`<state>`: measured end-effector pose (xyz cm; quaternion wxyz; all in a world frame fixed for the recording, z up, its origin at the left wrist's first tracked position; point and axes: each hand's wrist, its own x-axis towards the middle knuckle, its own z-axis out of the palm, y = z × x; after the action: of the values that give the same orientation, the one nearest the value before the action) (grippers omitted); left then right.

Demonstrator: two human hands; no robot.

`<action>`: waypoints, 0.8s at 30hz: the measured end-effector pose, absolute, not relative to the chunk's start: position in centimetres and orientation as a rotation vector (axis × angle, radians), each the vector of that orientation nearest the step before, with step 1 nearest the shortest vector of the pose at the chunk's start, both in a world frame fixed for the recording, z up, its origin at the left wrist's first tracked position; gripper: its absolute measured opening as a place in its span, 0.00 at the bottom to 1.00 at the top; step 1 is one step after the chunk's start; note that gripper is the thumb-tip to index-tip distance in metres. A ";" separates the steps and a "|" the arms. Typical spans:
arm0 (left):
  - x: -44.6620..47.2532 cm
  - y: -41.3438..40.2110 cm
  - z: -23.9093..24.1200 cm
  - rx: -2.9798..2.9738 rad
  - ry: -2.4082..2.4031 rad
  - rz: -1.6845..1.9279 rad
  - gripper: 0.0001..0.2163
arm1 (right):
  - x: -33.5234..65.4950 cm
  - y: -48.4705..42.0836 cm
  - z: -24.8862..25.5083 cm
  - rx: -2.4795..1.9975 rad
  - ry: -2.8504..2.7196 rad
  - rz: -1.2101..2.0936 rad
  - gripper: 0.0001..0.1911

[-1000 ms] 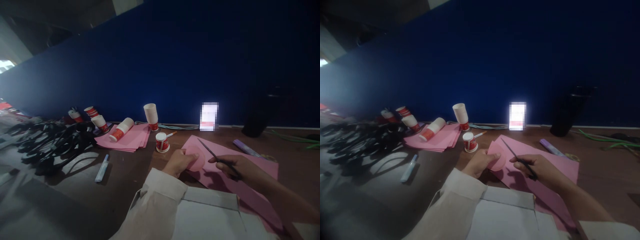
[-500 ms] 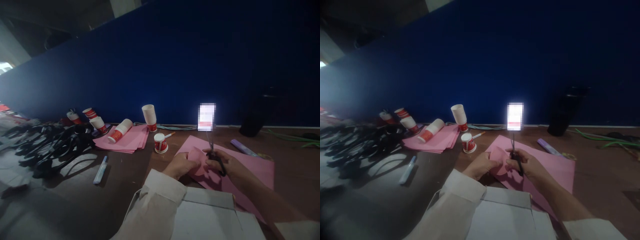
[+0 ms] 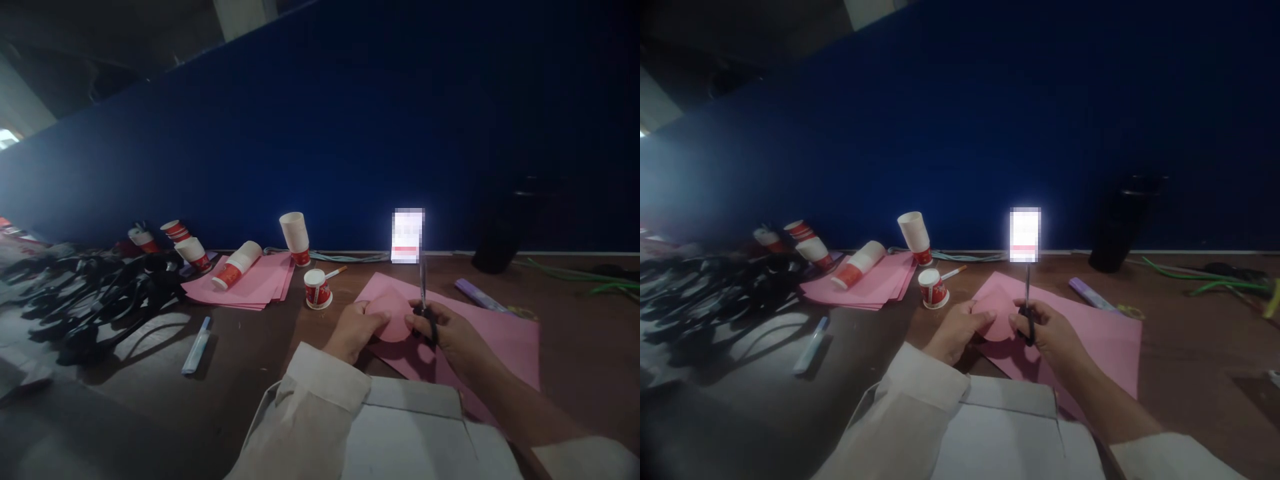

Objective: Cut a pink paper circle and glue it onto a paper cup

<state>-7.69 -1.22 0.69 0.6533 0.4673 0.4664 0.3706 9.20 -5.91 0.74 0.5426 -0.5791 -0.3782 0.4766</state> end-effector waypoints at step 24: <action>-4.8 -0.4 0.4 0.403 0.823 1.098 0.14 | 9.3 -5.3 -0.5 -1.362 -0.980 1.200 0.32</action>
<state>-4.80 -0.45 0.40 0.7551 0.1847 0.3772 0.5034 9.25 -5.35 -0.54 0.5136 -0.5664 -0.4077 0.4992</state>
